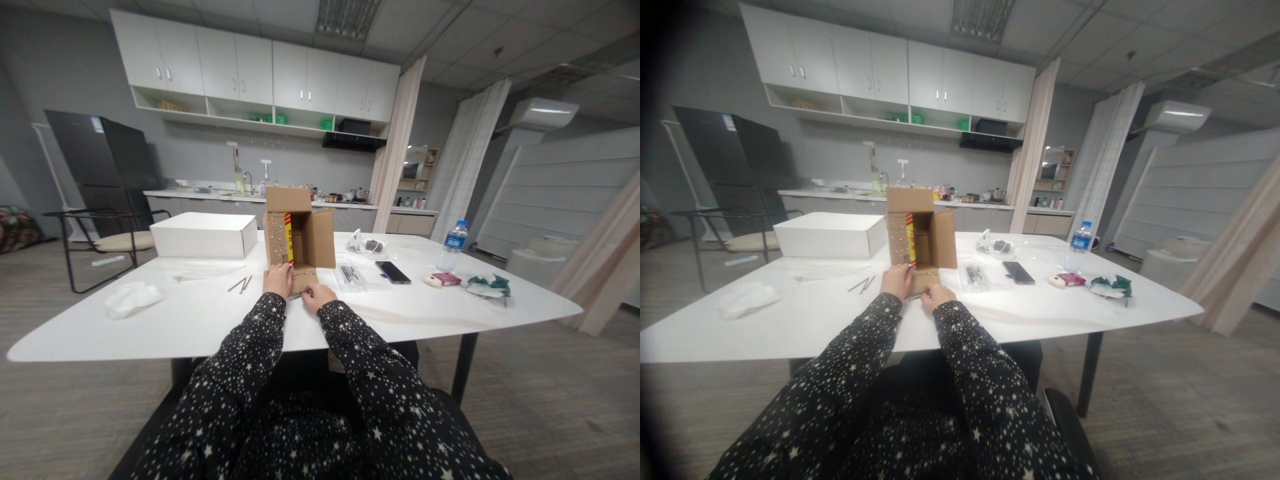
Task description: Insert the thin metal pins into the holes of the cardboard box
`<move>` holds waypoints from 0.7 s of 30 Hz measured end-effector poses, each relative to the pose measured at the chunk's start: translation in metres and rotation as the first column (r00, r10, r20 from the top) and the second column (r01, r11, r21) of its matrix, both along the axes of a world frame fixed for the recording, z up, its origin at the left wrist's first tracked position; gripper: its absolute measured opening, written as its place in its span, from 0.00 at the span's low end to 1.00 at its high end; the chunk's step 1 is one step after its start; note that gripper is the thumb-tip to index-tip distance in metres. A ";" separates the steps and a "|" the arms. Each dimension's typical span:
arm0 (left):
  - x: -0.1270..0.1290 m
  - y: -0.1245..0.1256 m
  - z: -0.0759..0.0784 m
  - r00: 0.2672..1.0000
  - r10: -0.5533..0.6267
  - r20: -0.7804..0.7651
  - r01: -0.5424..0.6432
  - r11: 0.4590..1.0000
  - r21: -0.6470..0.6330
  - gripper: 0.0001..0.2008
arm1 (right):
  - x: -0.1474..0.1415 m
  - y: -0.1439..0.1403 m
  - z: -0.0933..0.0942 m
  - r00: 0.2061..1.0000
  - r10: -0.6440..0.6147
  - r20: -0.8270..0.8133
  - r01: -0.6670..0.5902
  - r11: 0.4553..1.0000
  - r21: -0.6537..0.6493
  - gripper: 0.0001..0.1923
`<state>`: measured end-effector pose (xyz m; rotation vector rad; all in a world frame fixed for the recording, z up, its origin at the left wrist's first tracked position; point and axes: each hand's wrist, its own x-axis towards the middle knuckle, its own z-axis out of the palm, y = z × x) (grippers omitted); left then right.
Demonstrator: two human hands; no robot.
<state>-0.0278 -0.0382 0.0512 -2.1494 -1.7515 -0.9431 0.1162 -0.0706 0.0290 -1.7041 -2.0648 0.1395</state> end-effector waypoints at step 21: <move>0.003 0.007 -0.005 0.989 -0.138 -0.052 0.137 0.990 -0.027 0.16 | -0.001 -0.002 0.005 1.000 0.008 -0.010 -0.008 1.000 -0.021 0.12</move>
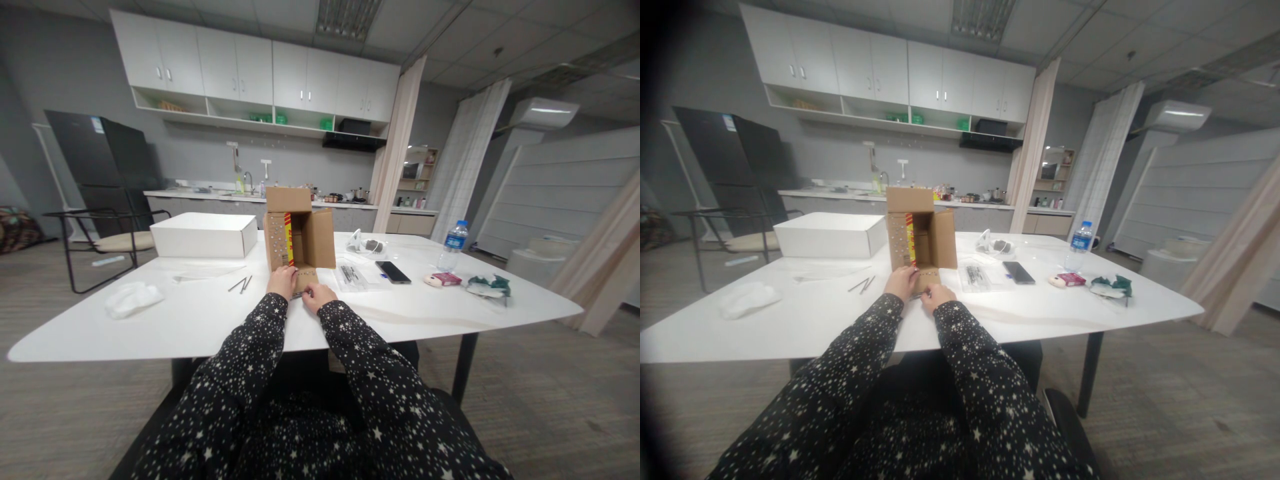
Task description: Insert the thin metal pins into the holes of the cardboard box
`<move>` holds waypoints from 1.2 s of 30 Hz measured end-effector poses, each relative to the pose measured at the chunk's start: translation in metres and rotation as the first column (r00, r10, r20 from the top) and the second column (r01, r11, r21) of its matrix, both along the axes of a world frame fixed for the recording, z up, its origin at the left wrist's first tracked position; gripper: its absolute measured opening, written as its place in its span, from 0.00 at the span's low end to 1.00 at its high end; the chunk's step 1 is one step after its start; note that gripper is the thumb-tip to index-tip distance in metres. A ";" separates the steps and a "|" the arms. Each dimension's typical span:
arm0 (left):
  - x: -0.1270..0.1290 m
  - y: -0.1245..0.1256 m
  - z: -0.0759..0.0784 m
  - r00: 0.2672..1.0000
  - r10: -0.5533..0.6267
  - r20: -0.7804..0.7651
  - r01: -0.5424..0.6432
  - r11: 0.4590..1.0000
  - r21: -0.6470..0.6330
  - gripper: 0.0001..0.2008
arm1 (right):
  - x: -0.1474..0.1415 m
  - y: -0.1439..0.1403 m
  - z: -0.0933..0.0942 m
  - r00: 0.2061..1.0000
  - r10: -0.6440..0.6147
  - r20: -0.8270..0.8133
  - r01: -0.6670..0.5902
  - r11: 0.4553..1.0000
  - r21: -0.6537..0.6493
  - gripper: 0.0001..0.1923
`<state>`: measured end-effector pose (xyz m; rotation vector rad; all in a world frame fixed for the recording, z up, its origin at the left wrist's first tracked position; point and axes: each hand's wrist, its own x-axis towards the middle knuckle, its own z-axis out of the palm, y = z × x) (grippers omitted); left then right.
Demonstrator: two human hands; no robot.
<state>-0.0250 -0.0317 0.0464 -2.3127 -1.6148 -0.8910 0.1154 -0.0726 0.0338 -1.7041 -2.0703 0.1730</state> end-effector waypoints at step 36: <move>-0.004 -0.001 -0.001 0.997 0.072 -0.026 -0.073 0.997 -0.008 0.14 | -0.001 0.000 0.000 1.000 -0.012 0.000 0.012 1.000 -0.002 0.12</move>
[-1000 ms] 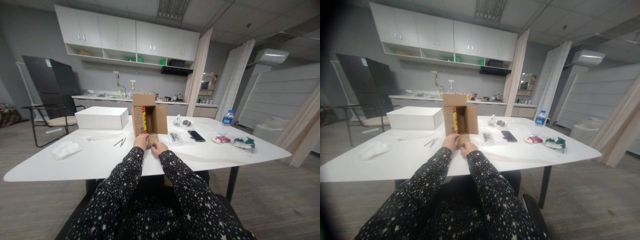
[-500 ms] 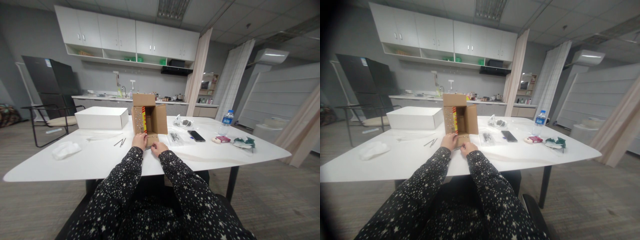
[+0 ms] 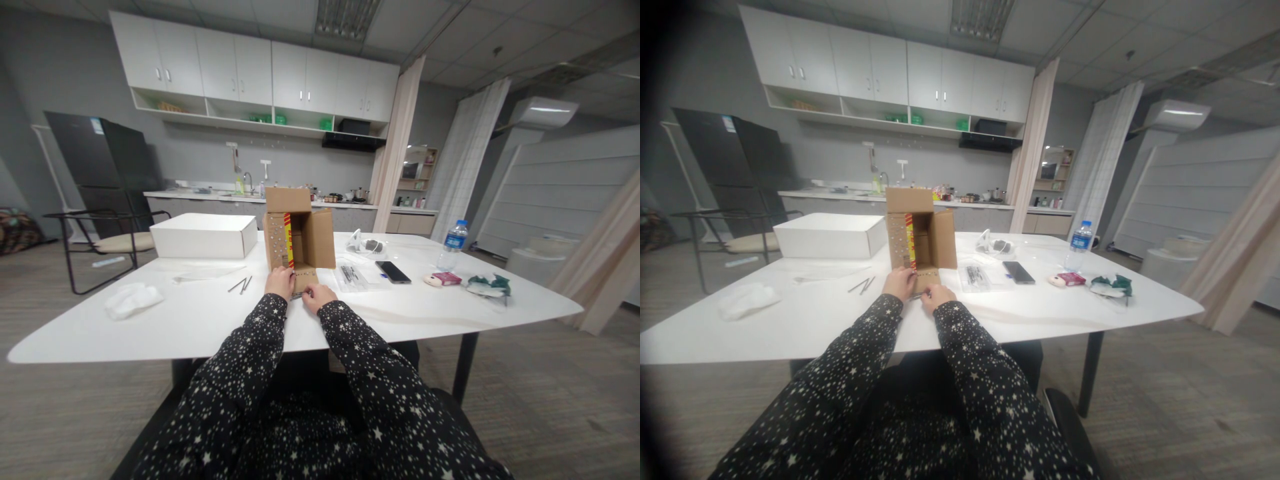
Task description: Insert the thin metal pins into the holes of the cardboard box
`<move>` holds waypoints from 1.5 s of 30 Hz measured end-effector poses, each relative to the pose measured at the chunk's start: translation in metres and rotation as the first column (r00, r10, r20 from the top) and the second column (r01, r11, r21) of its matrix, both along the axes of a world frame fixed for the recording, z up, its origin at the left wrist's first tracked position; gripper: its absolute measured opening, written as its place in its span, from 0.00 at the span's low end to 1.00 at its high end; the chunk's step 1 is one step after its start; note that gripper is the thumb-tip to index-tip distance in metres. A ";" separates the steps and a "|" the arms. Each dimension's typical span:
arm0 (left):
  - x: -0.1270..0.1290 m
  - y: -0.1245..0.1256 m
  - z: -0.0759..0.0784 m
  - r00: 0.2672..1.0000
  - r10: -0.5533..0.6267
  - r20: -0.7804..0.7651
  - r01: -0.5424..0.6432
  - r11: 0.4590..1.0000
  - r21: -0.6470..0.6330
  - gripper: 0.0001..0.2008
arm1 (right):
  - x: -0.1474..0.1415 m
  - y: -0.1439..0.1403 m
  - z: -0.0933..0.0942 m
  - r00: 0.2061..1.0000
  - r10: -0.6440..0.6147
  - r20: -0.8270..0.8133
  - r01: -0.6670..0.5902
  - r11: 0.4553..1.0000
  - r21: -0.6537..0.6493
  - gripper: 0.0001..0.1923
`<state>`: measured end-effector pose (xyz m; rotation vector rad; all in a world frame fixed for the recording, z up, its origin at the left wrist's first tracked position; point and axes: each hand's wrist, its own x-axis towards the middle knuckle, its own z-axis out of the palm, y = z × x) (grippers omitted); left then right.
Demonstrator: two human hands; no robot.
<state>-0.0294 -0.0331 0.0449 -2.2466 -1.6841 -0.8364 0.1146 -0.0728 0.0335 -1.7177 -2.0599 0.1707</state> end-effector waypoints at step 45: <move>0.004 -0.006 0.001 0.998 0.000 0.057 0.002 0.999 -0.036 0.14 | 0.001 0.000 0.000 1.000 0.017 -0.006 -0.017 1.000 0.000 0.13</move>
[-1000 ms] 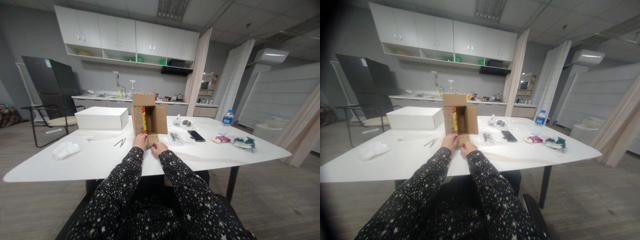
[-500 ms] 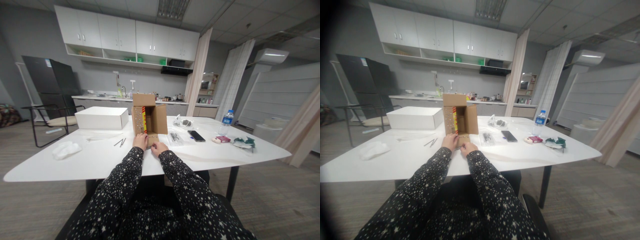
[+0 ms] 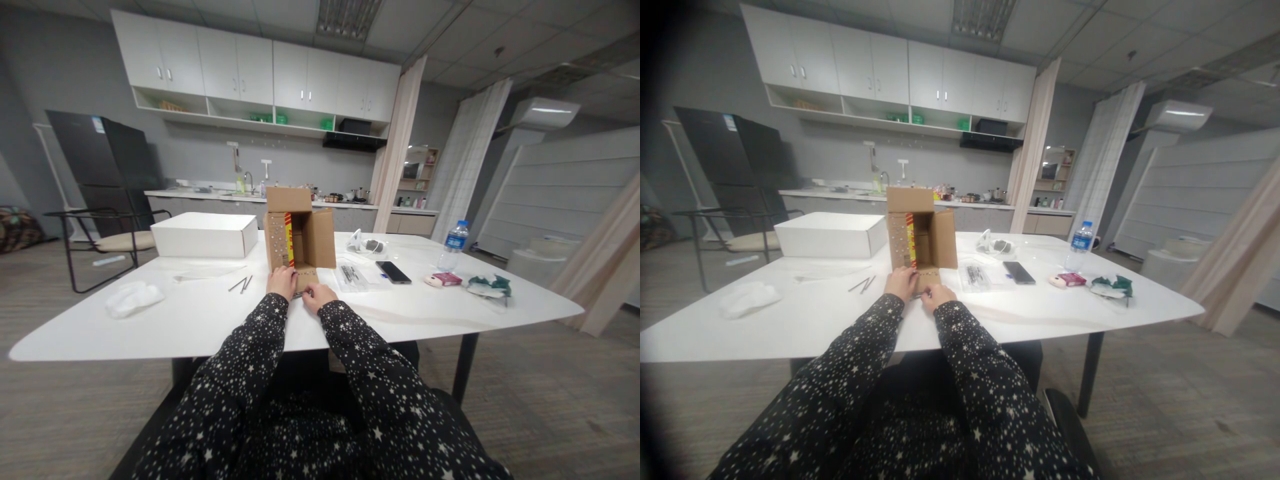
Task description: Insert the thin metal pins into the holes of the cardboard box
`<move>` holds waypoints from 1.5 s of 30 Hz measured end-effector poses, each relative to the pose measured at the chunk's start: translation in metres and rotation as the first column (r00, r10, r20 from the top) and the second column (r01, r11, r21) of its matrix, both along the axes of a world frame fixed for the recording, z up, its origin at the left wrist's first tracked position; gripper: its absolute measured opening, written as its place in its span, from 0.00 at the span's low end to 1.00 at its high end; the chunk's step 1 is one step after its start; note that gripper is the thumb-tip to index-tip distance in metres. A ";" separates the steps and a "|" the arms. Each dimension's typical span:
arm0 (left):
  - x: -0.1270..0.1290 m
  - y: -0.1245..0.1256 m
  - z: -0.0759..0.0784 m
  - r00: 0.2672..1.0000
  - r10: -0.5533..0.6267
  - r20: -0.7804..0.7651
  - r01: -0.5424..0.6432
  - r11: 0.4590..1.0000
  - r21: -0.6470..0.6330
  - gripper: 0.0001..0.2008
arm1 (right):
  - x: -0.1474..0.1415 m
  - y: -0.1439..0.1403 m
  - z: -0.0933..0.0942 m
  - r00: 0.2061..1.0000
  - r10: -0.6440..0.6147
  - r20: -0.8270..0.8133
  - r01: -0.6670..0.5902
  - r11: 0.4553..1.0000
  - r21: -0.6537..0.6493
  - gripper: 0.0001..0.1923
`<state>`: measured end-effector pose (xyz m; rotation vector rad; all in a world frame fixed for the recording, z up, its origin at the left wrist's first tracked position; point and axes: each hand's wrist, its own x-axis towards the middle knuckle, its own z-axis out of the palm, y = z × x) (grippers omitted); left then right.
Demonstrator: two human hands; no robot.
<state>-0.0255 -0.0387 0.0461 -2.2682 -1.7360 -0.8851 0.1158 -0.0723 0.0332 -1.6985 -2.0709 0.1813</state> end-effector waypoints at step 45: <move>0.002 -0.002 0.001 0.995 -0.016 0.095 0.015 1.000 0.005 0.13 | -0.002 -0.006 0.007 1.000 -0.019 0.017 0.019 1.000 -0.006 0.13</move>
